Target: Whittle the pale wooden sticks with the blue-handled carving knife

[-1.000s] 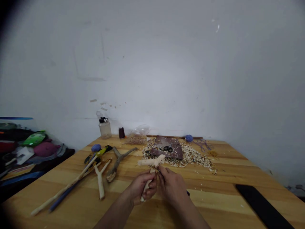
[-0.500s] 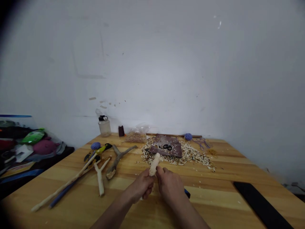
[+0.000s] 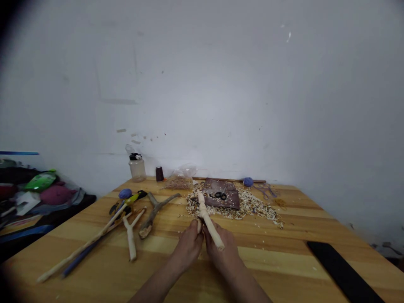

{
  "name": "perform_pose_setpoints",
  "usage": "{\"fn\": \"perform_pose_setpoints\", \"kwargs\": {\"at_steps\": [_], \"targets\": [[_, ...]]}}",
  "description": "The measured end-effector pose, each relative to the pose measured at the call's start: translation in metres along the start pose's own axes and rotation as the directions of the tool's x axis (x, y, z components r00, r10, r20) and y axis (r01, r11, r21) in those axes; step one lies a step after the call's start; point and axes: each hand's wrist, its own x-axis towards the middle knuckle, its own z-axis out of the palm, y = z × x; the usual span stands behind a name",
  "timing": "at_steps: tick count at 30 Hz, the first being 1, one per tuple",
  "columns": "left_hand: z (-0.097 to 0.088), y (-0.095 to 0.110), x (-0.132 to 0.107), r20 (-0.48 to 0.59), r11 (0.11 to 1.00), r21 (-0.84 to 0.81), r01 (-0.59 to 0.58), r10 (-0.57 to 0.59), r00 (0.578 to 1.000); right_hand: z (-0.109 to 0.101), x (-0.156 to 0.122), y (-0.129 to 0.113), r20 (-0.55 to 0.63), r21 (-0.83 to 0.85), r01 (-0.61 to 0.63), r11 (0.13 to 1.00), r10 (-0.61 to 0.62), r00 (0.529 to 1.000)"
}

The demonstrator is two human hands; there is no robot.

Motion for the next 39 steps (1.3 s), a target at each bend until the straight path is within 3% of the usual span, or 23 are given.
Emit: {"fn": "perform_pose_setpoints", "kwargs": {"at_steps": [2, 4, 8, 12, 24, 39], "targets": [[0.002, 0.001, 0.002, 0.089, 0.955, -0.242, 0.172, -0.155, 0.984, -0.011, 0.003, -0.002, 0.107, 0.014, -0.001, 1.0, 0.0, 0.994], [0.001, 0.003, 0.004, 0.206, 0.87, -0.374, 0.32, -0.259, 0.944, -0.024, 0.006, -0.002, 0.19, -0.065, 0.053, 0.996, -0.04, 0.981], [-0.006, 0.008, 0.006, 0.336, 0.764, -0.487, 0.423, -0.284, 0.898, -0.041, 0.009, 0.002, 0.16, -0.244, 0.054, 0.968, -0.015, 0.987], [-0.016, 0.01, 0.008, 0.464, 0.655, -0.565, 0.502, -0.251, 0.85, -0.039, 0.008, 0.004, 0.13, -0.226, 0.039, 0.973, -0.01, 0.992], [-0.019, 0.006, 0.008, 0.632, 0.494, -0.62, 0.61, -0.147, 0.761, -0.029, 0.006, 0.001, 0.189, -0.107, 0.042, 0.993, -0.022, 0.982], [-0.02, 0.007, 0.008, 0.682, 0.429, -0.62, 0.657, -0.119, 0.722, -0.031, 0.005, -0.009, 0.127, -0.269, 0.06, 0.961, -0.026, 0.992]]}}
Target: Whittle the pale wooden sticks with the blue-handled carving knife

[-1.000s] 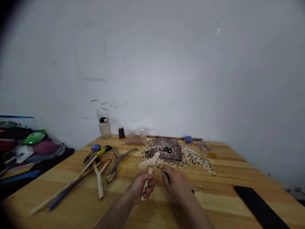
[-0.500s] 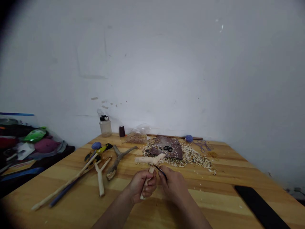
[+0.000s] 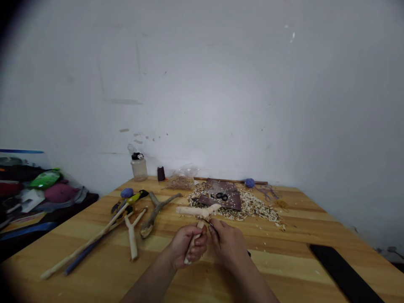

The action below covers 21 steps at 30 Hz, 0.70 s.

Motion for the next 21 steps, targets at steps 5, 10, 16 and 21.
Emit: {"fn": "perform_pose_setpoints", "kwargs": {"at_steps": [5, 10, 16, 21], "targets": [[0.002, 0.001, -0.001, -0.011, 0.999, 0.028, 0.018, -0.017, 1.0, 0.004, 0.0, 0.005, -0.026, -0.068, 0.031, 0.997, -0.033, 0.999], [0.008, 0.0, -0.003, -0.097, 0.989, 0.148, 0.022, -0.008, 0.995, 0.01, -0.001, 0.007, -0.046, -0.186, 0.058, 0.981, -0.068, 0.997], [0.01, -0.007, 0.0, -0.277, 0.935, 0.353, -0.025, 0.13, 0.952, 0.013, 0.001, 0.004, -0.02, -0.183, 0.067, 0.981, -0.072, 0.997], [0.004, -0.018, 0.009, -0.343, 0.869, 0.49, -0.06, 0.256, 0.904, 0.013, 0.001, 0.0, 0.008, -0.237, 0.033, 0.971, -0.032, 0.999]]}}
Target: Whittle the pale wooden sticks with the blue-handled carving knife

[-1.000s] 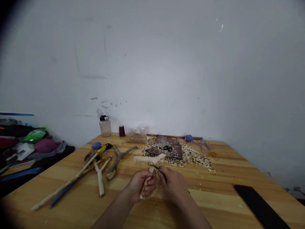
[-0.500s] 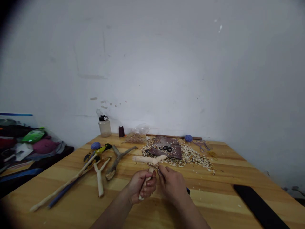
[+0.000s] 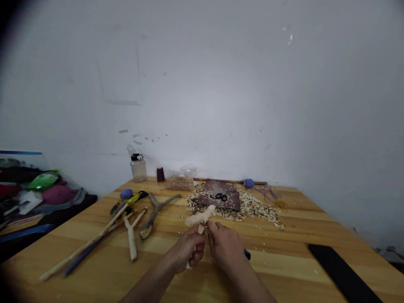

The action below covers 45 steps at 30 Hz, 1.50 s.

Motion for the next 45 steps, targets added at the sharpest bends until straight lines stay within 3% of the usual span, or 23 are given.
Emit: {"fn": "perform_pose_setpoints", "kwargs": {"at_steps": [4, 8, 10, 13, 15, 18, 20, 23, 30, 34, 39, 42, 45], "targets": [[0.002, -0.005, -0.001, -0.058, 0.988, 0.072, -0.136, 0.14, 0.988, 0.003, -0.001, -0.005, 0.013, 0.002, -0.077, 0.997, 0.077, 0.997], [0.003, -0.004, -0.004, -0.139, 0.883, 0.193, -0.428, 0.457, 0.879, 0.012, -0.004, -0.007, 0.008, 0.159, -0.179, 0.971, 0.18, 0.984], [0.003, -0.004, -0.004, -0.17, 0.857, 0.27, -0.439, 0.492, 0.854, 0.017, -0.004, -0.008, -0.019, 0.314, -0.164, 0.935, 0.179, 0.984], [0.003, -0.004, 0.0, -0.207, 0.855, 0.32, -0.409, 0.484, 0.85, 0.02, -0.002, -0.006, -0.03, 0.53, -0.126, 0.838, 0.167, 0.985], [0.003, -0.004, 0.003, -0.217, 0.884, 0.26, -0.389, 0.446, 0.868, 0.016, 0.0, -0.002, -0.01, 0.573, -0.114, 0.811, 0.146, 0.989], [0.002, -0.001, 0.006, -0.177, 0.966, 0.036, -0.257, 0.259, 0.949, 0.006, 0.001, 0.007, -0.009, 0.426, -0.074, 0.902, 0.086, 0.996], [0.0, 0.004, 0.005, -0.138, 0.979, -0.073, -0.19, 0.179, 0.974, -0.001, 0.001, 0.014, -0.03, 0.277, -0.079, 0.958, 0.091, 0.995], [-0.003, 0.011, 0.0, -0.093, 0.972, -0.164, -0.168, 0.154, 0.984, -0.004, 0.001, 0.021, -0.058, 0.181, -0.148, 0.972, 0.161, 0.985], [-0.003, 0.011, -0.003, 0.108, 0.959, -0.281, -0.014, 0.046, 0.993, 0.006, 0.003, 0.012, -0.092, 0.18, -0.214, 0.96, 0.233, 0.968], [0.0, 0.005, 0.002, 0.229, 0.948, -0.315, 0.046, 0.029, 0.973, 0.007, 0.003, 0.009, -0.136, 0.121, -0.149, 0.981, 0.165, 0.977], [-0.012, 0.008, 0.007, 0.061, 0.931, -0.363, 0.032, -0.01, 0.998, -0.003, 0.0, 0.014, -0.07, 0.208, 0.046, 0.977, -0.032, 0.997], [-0.02, 0.012, 0.008, -0.008, 0.927, -0.373, -0.033, 0.032, 0.999, -0.005, 0.0, 0.016, -0.102, 0.307, 0.083, 0.948, -0.054, 0.993], [-0.023, 0.013, 0.009, -0.052, 0.923, -0.379, -0.07, 0.054, 0.997, -0.003, 0.001, 0.015, -0.111, 0.269, 0.107, 0.957, -0.079, 0.991]]}}
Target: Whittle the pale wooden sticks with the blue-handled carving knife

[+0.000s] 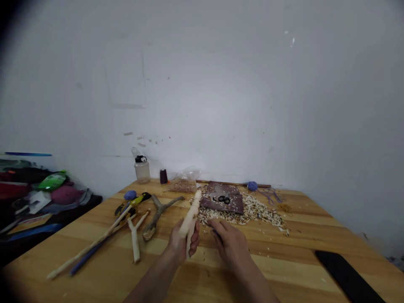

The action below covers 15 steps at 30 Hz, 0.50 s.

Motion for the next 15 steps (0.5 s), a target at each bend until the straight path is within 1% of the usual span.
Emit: {"fn": "perform_pose_setpoints", "kwargs": {"at_steps": [3, 6, 8, 11, 15], "targets": [[0.001, 0.0, 0.001, -0.014, 1.0, -0.009, -0.01, 0.01, 1.0, 0.004, 0.0, -0.001, 0.013, -0.143, 0.015, 0.99, -0.014, 1.0], [0.004, -0.001, 0.0, -0.014, 0.999, -0.017, -0.028, 0.028, 1.0, 0.009, -0.001, -0.001, -0.009, -0.29, 0.002, 0.957, -0.005, 1.0], [0.006, -0.002, -0.001, -0.016, 0.999, -0.014, -0.04, 0.039, 0.999, 0.012, -0.001, 0.0, -0.016, -0.359, -0.001, 0.933, -0.005, 1.0], [0.008, -0.005, -0.003, -0.024, 0.999, 0.005, -0.05, 0.05, 0.998, 0.015, -0.001, 0.001, -0.017, -0.411, 0.009, 0.912, -0.018, 1.0], [0.01, -0.009, -0.002, -0.029, 0.996, 0.048, -0.071, 0.073, 0.997, 0.018, -0.001, 0.002, -0.038, -0.408, 0.011, 0.913, -0.029, 0.999]]}}
